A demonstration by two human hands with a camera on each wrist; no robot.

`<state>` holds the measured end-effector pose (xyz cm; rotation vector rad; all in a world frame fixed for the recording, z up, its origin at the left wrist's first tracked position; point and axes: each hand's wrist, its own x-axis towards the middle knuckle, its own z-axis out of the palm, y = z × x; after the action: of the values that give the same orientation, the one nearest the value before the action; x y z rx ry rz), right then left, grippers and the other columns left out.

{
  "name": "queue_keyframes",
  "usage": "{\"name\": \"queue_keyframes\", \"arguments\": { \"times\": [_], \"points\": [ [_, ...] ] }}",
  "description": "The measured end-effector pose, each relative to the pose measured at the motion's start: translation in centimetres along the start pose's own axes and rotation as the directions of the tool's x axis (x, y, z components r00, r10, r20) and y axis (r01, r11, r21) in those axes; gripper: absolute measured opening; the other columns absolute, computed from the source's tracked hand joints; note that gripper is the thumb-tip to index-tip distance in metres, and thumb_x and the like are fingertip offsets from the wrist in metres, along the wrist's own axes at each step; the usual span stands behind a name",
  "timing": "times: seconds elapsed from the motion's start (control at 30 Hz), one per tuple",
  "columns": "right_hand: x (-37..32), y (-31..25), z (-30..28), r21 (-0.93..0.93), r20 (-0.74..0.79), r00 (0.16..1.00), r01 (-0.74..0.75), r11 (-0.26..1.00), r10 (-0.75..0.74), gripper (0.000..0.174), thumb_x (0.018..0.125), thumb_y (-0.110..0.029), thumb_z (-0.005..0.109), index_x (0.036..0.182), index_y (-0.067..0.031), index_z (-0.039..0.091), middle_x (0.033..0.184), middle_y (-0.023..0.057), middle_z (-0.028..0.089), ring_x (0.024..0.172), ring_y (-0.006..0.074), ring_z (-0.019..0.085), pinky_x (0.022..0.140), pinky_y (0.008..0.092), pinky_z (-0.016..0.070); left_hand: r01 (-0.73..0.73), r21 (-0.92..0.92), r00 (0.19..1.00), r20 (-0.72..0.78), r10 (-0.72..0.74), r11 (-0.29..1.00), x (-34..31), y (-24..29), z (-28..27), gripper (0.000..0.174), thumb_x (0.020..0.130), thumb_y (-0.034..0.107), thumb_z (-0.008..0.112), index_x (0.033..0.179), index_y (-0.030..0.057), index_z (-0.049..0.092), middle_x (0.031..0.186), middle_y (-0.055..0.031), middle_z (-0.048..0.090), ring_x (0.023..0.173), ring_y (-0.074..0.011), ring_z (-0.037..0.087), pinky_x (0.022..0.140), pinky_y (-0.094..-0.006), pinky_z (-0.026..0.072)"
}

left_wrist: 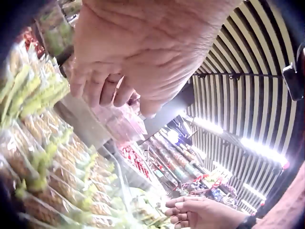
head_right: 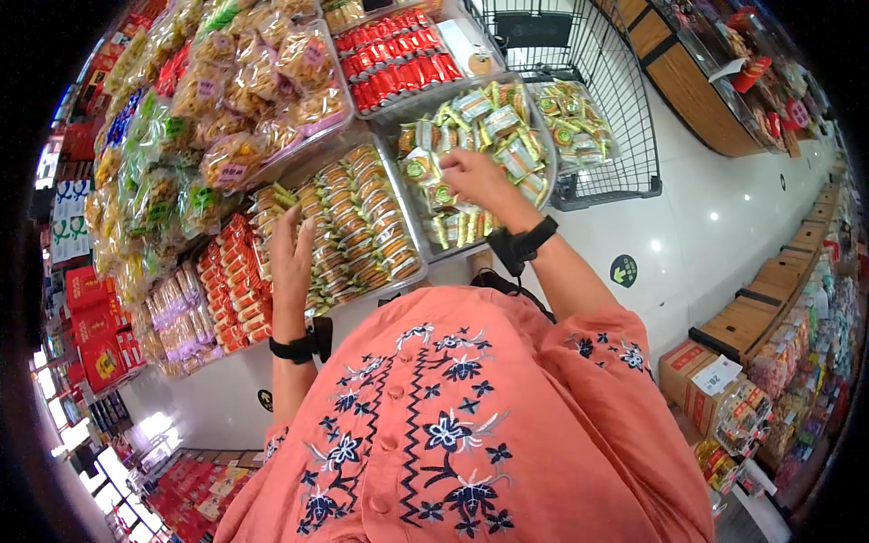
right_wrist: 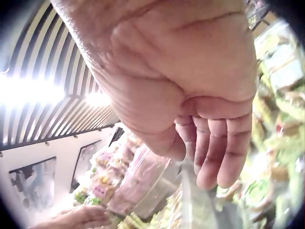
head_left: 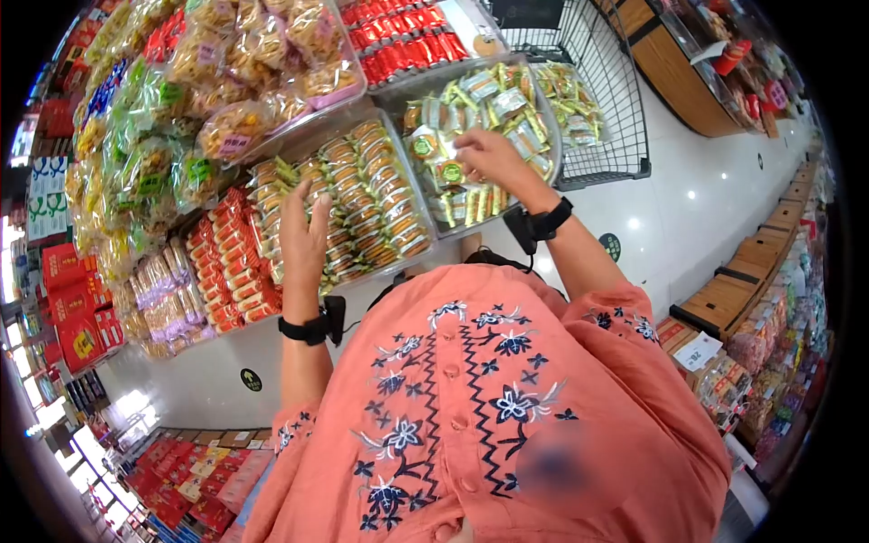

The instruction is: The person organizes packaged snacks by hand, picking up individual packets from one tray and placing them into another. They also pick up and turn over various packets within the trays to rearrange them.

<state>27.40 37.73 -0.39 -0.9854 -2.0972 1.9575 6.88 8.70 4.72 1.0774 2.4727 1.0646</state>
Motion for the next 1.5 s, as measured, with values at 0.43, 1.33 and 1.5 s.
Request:
{"name": "queue_keyframes", "arguments": {
  "times": [0.43,1.33,1.5],
  "points": [
    [4.4,0.7,-8.3,-0.617,-0.226,0.756,0.377,0.691,-0.614,0.032,0.086,-0.011,0.065,0.116,-0.0004,0.065,0.103,0.0159,0.069,0.094,0.0333,0.067,0.083,0.0432,0.0529,0.143,-0.345,0.988,-0.006,-0.154,0.928,-0.7,7.2,5.9,0.041,0.103,0.021,0.062,0.135,-0.0049,0.056,0.122,-0.0160,0.065,0.112,-0.0237,0.064,0.098,-0.0356,0.0505],
    [6.3,-6.4,-7.4,-0.124,0.149,0.935,0.339,0.932,-0.321,0.038,0.092,-0.021,0.065,0.126,-0.0056,0.058,0.109,0.0129,0.066,0.103,0.0286,0.066,0.089,0.0453,0.0537,0.263,-0.318,0.963,0.021,-0.270,0.911,-1.5,6.6,4.5,0.044,0.103,0.024,0.063,0.136,-0.0040,0.055,0.127,-0.0162,0.065,0.112,-0.0199,0.064,0.096,-0.0325,0.0510],
    [3.6,-8.5,-2.7,0.600,0.576,0.800,-0.273,0.752,-0.169,0.036,0.105,-0.030,0.051,0.128,-0.0041,0.058,0.113,0.0131,0.069,0.106,0.0266,0.069,0.083,0.0426,0.0608,0.214,-0.395,0.977,0.084,-0.197,0.893,1.3,7.4,3.2,0.043,0.104,0.025,0.061,0.136,-0.0029,0.056,0.125,-0.0124,0.066,0.111,-0.0175,0.064,0.095,-0.0311,0.0511]
  ]
}}
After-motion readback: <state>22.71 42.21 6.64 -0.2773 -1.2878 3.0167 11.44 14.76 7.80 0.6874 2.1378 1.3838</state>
